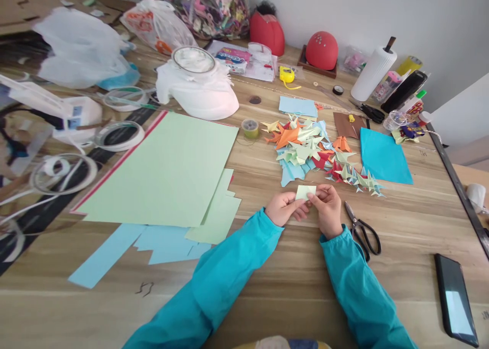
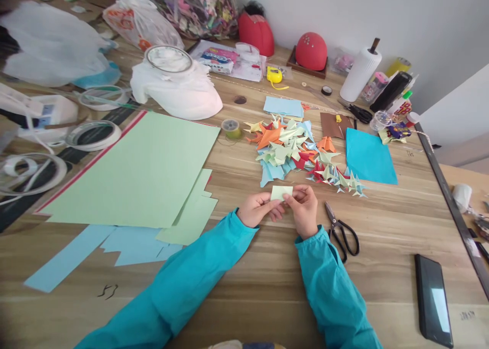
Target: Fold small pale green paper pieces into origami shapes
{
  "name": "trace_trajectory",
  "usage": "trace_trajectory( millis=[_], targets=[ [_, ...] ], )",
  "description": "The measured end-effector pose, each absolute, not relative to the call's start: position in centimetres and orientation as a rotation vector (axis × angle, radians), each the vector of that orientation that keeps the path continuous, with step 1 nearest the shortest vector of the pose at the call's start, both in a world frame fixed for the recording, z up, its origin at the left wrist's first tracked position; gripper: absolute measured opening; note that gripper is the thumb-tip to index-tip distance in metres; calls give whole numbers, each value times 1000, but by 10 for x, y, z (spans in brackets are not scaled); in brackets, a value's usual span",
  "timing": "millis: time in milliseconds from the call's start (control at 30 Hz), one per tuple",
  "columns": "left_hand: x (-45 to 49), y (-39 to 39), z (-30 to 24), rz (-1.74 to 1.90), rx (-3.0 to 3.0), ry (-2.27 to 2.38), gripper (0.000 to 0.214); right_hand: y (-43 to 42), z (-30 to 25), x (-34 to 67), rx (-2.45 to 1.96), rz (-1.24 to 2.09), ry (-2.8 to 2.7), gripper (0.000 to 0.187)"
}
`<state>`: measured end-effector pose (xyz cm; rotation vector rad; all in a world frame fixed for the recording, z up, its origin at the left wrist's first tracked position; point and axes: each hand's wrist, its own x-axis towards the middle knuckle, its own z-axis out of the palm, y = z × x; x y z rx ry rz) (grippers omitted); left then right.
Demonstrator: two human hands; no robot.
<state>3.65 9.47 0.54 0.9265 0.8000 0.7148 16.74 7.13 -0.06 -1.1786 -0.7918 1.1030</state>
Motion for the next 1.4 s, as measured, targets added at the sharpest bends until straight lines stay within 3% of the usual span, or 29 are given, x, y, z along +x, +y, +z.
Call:
trace_trajectory(
  millis=[433,1133,1400],
  targets=[
    [25,101,4,523,683,462,34,73,1,170,-1155,1135,-665,32],
    [31,98,-2,583,802,602,42,74,4,172,-1128,1141,-599,31],
    [28,100,-5,574,759,543,33,74,4,172,-1100,1144,-584,31]
  ],
)
